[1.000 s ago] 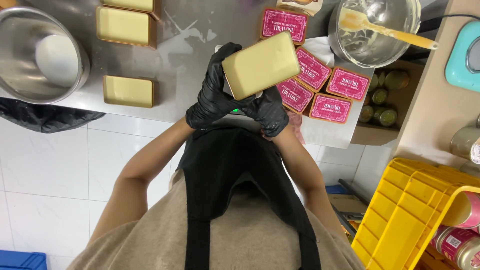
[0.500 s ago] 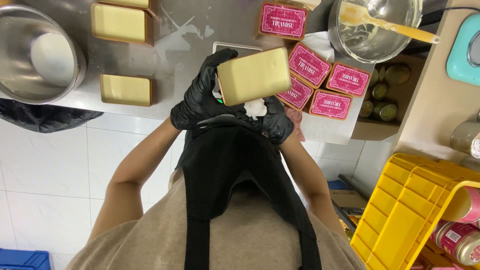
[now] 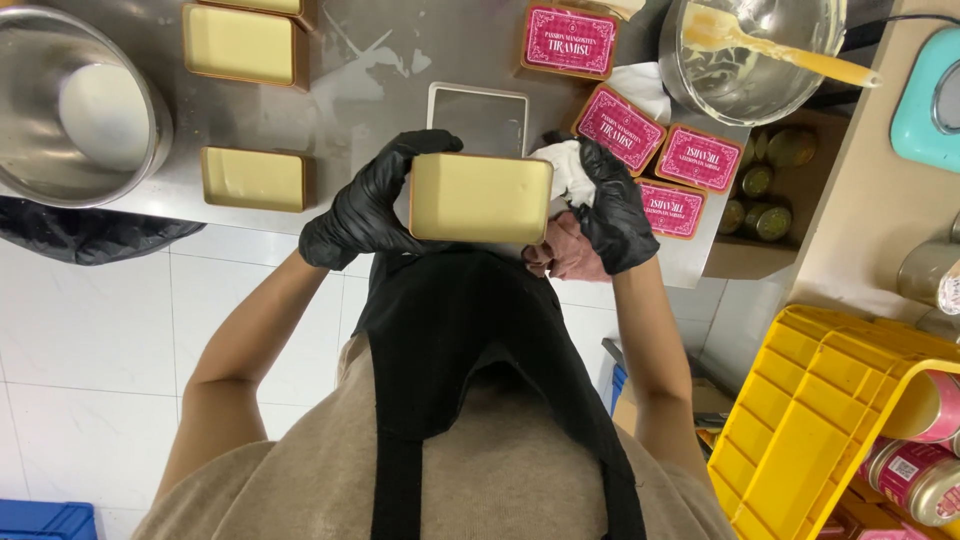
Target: The person weighs several plastic containers by placing them one at a time on a digital scale, wipes the containers and the workstation with a cloth, and organizes the containers on the metal counter.
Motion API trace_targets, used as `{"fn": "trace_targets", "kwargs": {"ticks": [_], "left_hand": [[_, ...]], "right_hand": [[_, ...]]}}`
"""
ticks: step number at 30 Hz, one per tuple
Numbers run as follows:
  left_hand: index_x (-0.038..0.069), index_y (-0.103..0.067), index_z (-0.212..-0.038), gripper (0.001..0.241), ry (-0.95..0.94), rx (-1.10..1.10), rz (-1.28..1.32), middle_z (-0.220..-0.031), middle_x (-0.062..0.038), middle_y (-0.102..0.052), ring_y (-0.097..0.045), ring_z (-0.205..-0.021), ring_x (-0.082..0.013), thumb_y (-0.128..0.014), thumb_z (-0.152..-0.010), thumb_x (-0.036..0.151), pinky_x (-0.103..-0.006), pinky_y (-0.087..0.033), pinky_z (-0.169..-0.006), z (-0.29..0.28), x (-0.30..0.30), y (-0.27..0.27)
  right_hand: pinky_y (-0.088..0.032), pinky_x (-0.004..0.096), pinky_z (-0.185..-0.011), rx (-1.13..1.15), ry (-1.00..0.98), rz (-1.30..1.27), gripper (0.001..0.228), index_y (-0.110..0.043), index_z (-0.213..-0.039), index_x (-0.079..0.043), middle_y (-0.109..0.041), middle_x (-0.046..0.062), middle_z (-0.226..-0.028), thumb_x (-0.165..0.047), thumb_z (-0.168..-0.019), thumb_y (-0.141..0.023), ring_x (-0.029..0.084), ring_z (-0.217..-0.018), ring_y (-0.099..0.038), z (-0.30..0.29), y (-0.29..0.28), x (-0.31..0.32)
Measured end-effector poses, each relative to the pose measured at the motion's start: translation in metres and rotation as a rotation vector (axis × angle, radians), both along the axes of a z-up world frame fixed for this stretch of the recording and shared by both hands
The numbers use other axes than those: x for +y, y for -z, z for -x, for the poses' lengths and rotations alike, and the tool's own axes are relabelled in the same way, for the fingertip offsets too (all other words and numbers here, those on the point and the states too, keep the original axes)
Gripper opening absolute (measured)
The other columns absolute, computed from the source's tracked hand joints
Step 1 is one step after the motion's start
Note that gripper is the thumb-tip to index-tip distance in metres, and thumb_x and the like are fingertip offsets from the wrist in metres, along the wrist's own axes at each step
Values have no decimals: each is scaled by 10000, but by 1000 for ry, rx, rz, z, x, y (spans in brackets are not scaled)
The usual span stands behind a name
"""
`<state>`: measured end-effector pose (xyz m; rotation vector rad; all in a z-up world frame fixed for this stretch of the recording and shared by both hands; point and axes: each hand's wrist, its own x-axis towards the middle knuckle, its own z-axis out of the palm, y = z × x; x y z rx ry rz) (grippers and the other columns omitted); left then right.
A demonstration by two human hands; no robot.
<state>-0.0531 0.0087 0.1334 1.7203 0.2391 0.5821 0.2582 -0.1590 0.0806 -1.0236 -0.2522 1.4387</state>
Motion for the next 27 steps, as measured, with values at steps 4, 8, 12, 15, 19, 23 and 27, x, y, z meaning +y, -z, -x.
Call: {"fn": "trace_targets", "kwargs": {"ticks": [4,8,12,15,19,23,27], "left_hand": [[95,-474,-1488,932,116,34,33,-1523,-114,-510,-535,-1412,-258,-964,-704,211,-388,-450,-1183,-11,-8,6],[98,-471,-1478,931,157,17,-50,-1527,-107,-498,-520,-1434,-253,-982,-709,213,-383,-451,-1190,-22,-13,13],[82,-436,-1515,978,198,17,182,-1523,-79,-473,-479,-1443,-219,-959,-695,180,-381,-407,-1223,-25,-15,24],[83,-411,-1531,1017,206,4,290,-1495,-54,-471,-468,-1420,-187,-958,-678,172,-368,-388,-1232,-25,-16,23],[85,-403,-1547,1016,206,28,352,-1518,-42,-498,-480,-1432,-179,-950,-694,156,-361,-396,-1243,-28,-14,1],[91,-424,-1534,992,188,-55,287,-1513,-45,-478,-473,-1450,-185,-956,-697,122,-371,-384,-1257,-30,-19,14],[96,-410,-1549,1000,149,-71,348,-1530,-40,-485,-475,-1465,-183,-954,-711,139,-382,-399,-1270,-27,-21,6]], "right_hand": [[-511,434,-1024,-1014,-243,-435,336,-587,-1312,82,-658,229,-1273,-148,-1073,-531,371,-1161,-638,-5,-51,31],[-502,442,-979,-1738,-427,-732,318,-586,-1264,76,-653,235,-1240,-106,-1008,-537,406,-1129,-624,6,-104,57],[-556,379,-907,-1263,-661,-389,249,-668,-1241,-45,-684,115,-1105,-131,-1010,-701,289,-1021,-680,38,-143,75],[-563,388,-910,-1330,-702,-452,256,-666,-1201,-54,-686,111,-1110,-125,-966,-737,289,-1054,-687,50,-158,77],[-554,431,-893,-1514,-685,-475,217,-629,-1133,-35,-635,144,-1105,-120,-972,-747,347,-1065,-646,52,-137,69],[-546,449,-905,-1588,-637,-605,270,-647,-1190,-32,-624,169,-1177,-40,-926,-709,373,-1095,-625,48,-126,60],[-547,451,-910,-1594,-598,-532,222,-658,-1133,-54,-636,140,-1115,-22,-924,-728,357,-1065,-631,42,-135,54]]}}
